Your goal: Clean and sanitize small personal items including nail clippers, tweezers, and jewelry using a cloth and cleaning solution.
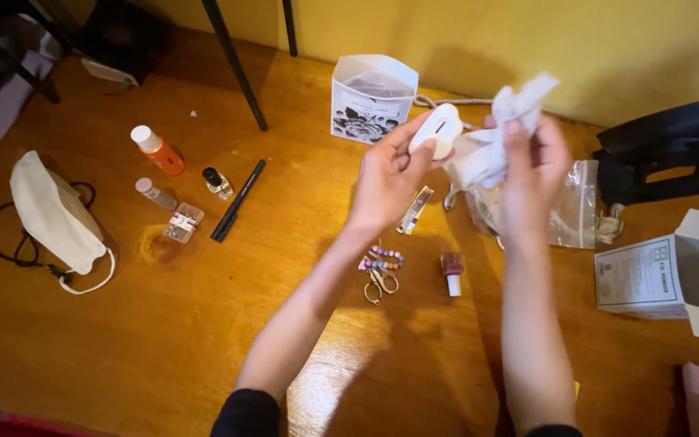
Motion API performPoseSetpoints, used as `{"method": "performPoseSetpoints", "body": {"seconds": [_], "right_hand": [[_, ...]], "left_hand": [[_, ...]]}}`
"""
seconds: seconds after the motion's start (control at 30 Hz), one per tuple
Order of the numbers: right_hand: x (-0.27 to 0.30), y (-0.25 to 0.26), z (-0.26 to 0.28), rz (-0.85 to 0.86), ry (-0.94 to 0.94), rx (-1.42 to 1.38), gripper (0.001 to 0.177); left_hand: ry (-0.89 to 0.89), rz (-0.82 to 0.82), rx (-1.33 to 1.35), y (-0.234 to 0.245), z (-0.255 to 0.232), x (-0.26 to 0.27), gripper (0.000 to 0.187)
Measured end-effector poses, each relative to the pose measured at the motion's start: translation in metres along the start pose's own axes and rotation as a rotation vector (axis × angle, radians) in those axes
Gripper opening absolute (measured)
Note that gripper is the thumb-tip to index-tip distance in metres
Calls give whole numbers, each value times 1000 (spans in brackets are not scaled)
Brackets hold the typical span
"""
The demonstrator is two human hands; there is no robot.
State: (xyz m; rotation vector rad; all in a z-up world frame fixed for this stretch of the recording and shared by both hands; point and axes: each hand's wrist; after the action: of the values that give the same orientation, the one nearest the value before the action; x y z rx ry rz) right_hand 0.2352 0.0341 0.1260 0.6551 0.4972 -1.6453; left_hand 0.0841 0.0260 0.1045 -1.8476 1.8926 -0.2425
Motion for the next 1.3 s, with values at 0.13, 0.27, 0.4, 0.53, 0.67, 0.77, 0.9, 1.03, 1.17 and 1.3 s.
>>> {"method": "performPoseSetpoints", "body": {"seconds": [0.13,0.27,0.4,0.53,0.67,0.77,0.9,1.03,1.17,1.3], "right_hand": [[-5,8,8,-64,-106,-126,13],[-3,12,10,-26,-18,-17,11],[0,10,27,9,28,59,16],[2,12,29,2,61,84,14],[1,15,21,1,56,60,14],[1,14,26,-4,67,55,13],[1,2,49,-6,65,27,13],[2,0,50,-4,52,24,11],[4,0,44,-1,77,35,11],[5,-2,48,99,108,36,24]], "left_hand": [[-31,0,-20,-2,-7,9,40],[-72,8,-36,-2,-3,9,38],[-114,-13,-61,-2,-4,10,37],[-158,-8,-129,-3,-6,12,34],[-118,1,-102,-6,-8,15,33],[-129,-8,-77,-7,-5,14,32],[-109,-23,12,-9,-2,13,36],[-68,24,7,-6,-1,12,40],[-52,41,21,-9,3,11,42],[-10,80,49,-13,4,17,48]]}}
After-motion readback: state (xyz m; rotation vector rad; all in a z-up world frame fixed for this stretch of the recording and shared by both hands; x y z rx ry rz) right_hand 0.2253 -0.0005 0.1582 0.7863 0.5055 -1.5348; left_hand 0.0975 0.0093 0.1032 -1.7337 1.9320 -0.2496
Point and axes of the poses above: each hand's wrist, its own x-axis away from the middle knuckle, its own y-axis out of the back of the hand, z = x × y, and after that the axes turned 5 degrees about y, right-handed
